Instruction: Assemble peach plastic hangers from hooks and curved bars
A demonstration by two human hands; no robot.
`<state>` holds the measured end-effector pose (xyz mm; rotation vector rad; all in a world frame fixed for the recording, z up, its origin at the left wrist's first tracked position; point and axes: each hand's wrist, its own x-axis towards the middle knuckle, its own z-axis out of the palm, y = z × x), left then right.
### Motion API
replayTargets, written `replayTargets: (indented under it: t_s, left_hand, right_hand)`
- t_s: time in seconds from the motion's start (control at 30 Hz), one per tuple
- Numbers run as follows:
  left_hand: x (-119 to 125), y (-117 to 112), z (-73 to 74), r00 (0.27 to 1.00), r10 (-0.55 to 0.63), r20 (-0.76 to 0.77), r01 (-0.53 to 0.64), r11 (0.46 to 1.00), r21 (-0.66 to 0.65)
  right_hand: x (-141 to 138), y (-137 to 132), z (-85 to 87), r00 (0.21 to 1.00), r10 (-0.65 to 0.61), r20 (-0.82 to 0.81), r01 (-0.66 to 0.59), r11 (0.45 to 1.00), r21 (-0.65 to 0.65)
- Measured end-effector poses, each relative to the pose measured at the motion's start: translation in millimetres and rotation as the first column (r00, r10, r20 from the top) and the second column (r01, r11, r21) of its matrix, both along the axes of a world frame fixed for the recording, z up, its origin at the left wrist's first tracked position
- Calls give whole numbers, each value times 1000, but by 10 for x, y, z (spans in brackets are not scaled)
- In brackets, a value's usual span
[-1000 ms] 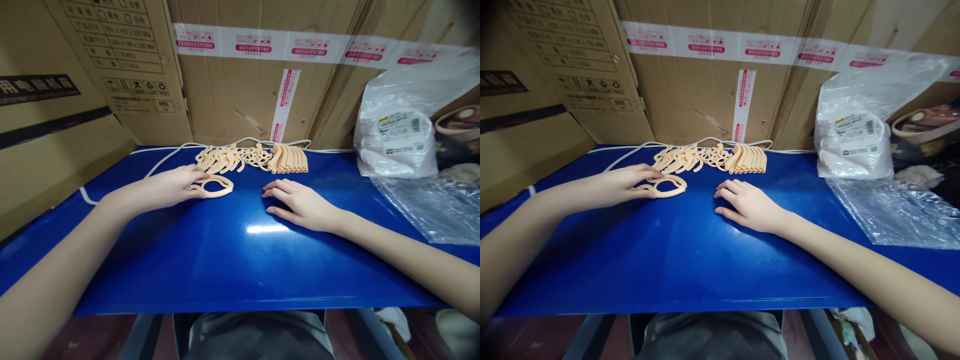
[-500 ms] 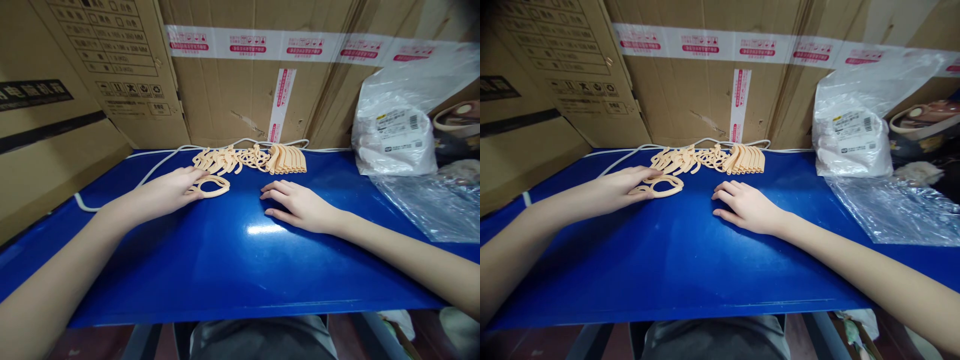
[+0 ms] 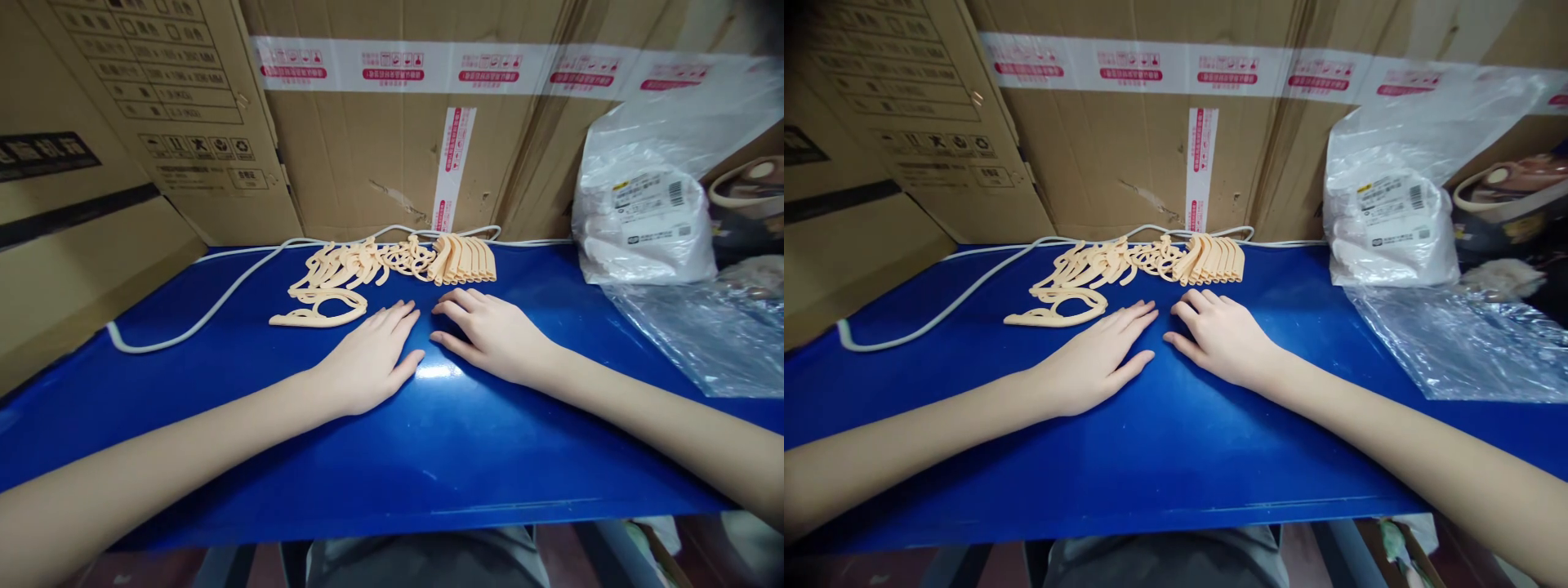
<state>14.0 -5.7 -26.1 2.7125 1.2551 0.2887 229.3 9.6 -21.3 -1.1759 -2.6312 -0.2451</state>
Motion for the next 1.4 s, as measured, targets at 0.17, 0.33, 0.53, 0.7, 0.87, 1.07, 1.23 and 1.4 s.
replayTargets:
  t_s: [0.17, 0.33, 0.53, 0.7, 0.87, 1.07, 1.23, 1.4]
  left_hand:
    - [60, 96, -2, 1000, 14, -7, -13, 999, 52]
    - [10, 153, 25, 999, -32, -28, 33, 999, 28]
    - [-10, 197, 21, 997, -22, 74, 22, 1000, 10]
    - [180, 529, 88, 984, -3, 176, -25, 987, 157]
    - [421, 1047, 156, 995, -21, 101, 4, 986, 169]
    - [605, 1253, 160, 988, -30, 149, 8, 989, 144]
    - [672, 1231, 174, 985, -29, 168, 8, 993, 121]
    - [608, 1210, 182, 980, -36, 196, 14, 993, 115]
  right_hand:
    - [31, 51, -20, 999, 2, 42, -3, 1000, 24]
    - [28, 74, -17, 999, 4, 44, -4, 1000, -1]
    - [32, 105, -26, 999, 1, 40, -1, 1000, -10]
    - [43, 119, -36, 1000, 11, 27, -11, 1000, -14]
    - [57, 114, -10, 999, 1, 37, 0, 1000, -14]
    - [66, 116, -10, 999, -11, 41, 12, 1000, -27]
    - [70, 127, -18, 999, -4, 34, 5, 1000, -28]
    - [67, 123, -4, 1000, -3, 30, 4, 1000, -23]
